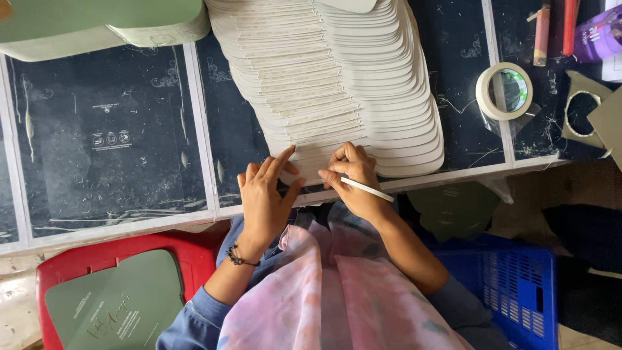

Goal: The person applies adhesive tape to the edges of a stack of white paper cutouts. They repeatedly pull tape from a roll and press it onto the side of the stack, working through the pile one by one.

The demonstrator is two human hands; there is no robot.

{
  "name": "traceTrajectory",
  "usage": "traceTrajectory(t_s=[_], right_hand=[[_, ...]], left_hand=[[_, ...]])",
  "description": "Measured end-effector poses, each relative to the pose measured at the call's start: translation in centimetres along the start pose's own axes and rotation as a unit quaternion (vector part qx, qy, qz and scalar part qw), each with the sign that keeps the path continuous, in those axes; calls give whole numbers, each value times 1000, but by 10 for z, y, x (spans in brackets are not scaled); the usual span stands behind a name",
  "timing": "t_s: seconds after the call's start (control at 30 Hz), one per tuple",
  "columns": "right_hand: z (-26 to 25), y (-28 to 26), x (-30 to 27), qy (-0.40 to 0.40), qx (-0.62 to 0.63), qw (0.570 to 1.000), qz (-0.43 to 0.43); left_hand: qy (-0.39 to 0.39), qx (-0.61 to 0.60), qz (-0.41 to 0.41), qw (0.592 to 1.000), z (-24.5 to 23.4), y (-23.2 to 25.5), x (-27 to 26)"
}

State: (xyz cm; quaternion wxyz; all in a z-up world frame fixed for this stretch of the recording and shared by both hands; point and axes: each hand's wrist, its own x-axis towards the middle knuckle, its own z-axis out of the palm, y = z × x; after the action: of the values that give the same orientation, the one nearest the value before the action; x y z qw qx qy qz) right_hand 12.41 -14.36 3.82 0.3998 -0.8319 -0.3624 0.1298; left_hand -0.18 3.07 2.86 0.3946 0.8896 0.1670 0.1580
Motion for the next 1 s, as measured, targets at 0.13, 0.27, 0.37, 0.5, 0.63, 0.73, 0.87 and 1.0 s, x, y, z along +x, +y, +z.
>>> traceTrajectory(t_s=[0.13,0.27,0.37,0.5,0.63,0.73,0.87,1.0], right_hand=[[1,3,0,12,-93,996,-8],[-34,1,-5,31,-154,987,-21],[-61,32,-16,67,-93,993,8],[-70,59,-22,105,-57,993,14],[-62,62,-21,141,-77,987,-22],[-54,65,-23,165,-90,982,-31],[-47,77,-28,176,-152,971,-46],[-66,60,-31,131,-130,978,-95]], left_hand=[[-13,24,-23,999,-1,6,2],[-10,32,-26,999,-3,8,4],[-5,40,-19,999,-3,10,4],[30,63,13,997,5,2,-2],[121,95,161,975,23,3,-9],[114,80,248,959,34,29,-10],[19,108,291,950,57,51,-7],[-2,47,354,934,60,52,-11]])
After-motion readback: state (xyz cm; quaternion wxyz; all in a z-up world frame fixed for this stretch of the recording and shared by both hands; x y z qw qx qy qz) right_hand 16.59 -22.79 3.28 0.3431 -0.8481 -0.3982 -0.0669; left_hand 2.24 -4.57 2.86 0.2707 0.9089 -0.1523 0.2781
